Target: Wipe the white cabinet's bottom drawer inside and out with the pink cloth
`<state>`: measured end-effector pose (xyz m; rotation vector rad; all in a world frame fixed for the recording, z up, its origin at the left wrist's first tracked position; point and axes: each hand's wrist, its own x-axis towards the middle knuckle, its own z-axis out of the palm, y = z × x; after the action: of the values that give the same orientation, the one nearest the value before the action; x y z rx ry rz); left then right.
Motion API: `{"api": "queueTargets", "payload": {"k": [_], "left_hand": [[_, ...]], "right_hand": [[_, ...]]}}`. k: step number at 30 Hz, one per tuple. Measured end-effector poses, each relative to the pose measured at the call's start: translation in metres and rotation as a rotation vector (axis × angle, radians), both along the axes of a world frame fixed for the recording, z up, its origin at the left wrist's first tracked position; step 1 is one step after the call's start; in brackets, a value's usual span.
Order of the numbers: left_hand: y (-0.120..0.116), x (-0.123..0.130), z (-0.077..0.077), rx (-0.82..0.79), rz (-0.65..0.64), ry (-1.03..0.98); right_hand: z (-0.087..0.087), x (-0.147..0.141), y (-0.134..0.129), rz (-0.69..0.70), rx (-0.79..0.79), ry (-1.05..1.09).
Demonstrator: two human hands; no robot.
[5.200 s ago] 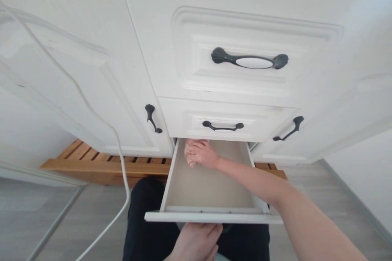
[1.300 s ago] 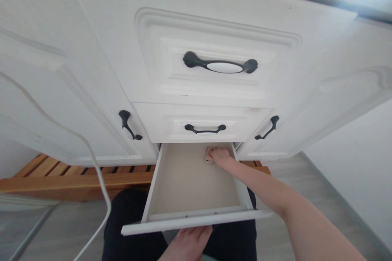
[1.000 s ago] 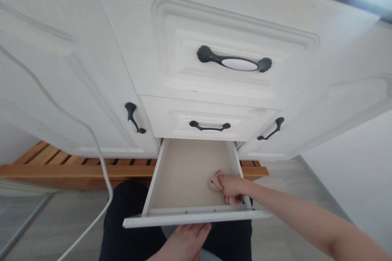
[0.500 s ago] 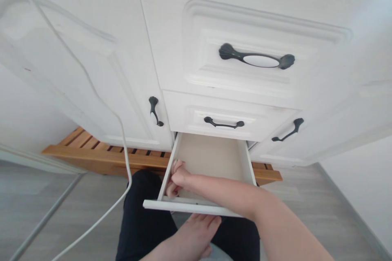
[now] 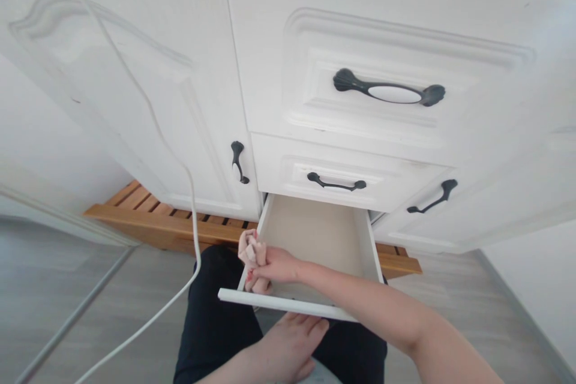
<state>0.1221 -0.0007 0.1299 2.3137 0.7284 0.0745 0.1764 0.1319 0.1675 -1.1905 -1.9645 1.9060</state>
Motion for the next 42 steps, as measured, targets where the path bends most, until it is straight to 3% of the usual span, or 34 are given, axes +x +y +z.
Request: {"api": "queueTargets", "payload": {"k": [4, 6, 9, 13, 16, 20, 24, 27, 30, 35, 39, 42], "left_hand": [[-0.001, 0.002, 0.001, -0.033, 0.005, 0.032], [0.0, 0.004, 0.007, -0.057, 0.012, 0.057], [0.004, 0.007, 0.021, -0.087, 0.008, 0.13], [0.008, 0.007, 0.031, -0.116, -0.043, 0.192], [0.009, 0.002, 0.025, -0.108, -0.057, 0.156], [0.008, -0.004, 0.016, -0.086, -0.059, 0.131], [0.008, -0.004, 0.012, -0.067, -0.073, 0.144], [0.008, -0.005, 0.007, -0.055, -0.076, 0.151], [0.007, -0.008, 0.0, -0.014, -0.07, 0.132], [0.006, -0.01, -0.009, 0.103, -0.076, 0.089], [0.012, -0.007, -0.01, 0.23, -0.075, 0.07], [0.026, -0.001, -0.008, 0.361, -0.039, 0.073]], "right_hand": [[0.022, 0.001, 0.001, 0.348, 0.412, -0.049], [0.03, -0.001, 0.002, 0.472, 0.505, -0.058], [0.04, -0.005, 0.005, 0.549, 0.42, -0.034], [0.051, 0.006, 0.013, 0.506, 0.107, -0.005], [0.057, 0.035, 0.018, 0.457, 0.011, -0.065], [0.063, 0.103, 0.012, 0.42, -0.006, -0.188], [0.088, 0.185, -0.02, 0.213, 0.101, -0.285], [0.112, 0.242, -0.06, -0.05, 0.213, -0.276], [0.121, 0.284, -0.104, -0.252, 0.237, -0.311], [0.1, 0.304, -0.155, -0.558, 0.308, -0.336], [0.07, 0.287, -0.165, -0.749, 0.554, -0.342], [0.045, 0.269, -0.165, -0.999, 0.778, -0.409]]}}
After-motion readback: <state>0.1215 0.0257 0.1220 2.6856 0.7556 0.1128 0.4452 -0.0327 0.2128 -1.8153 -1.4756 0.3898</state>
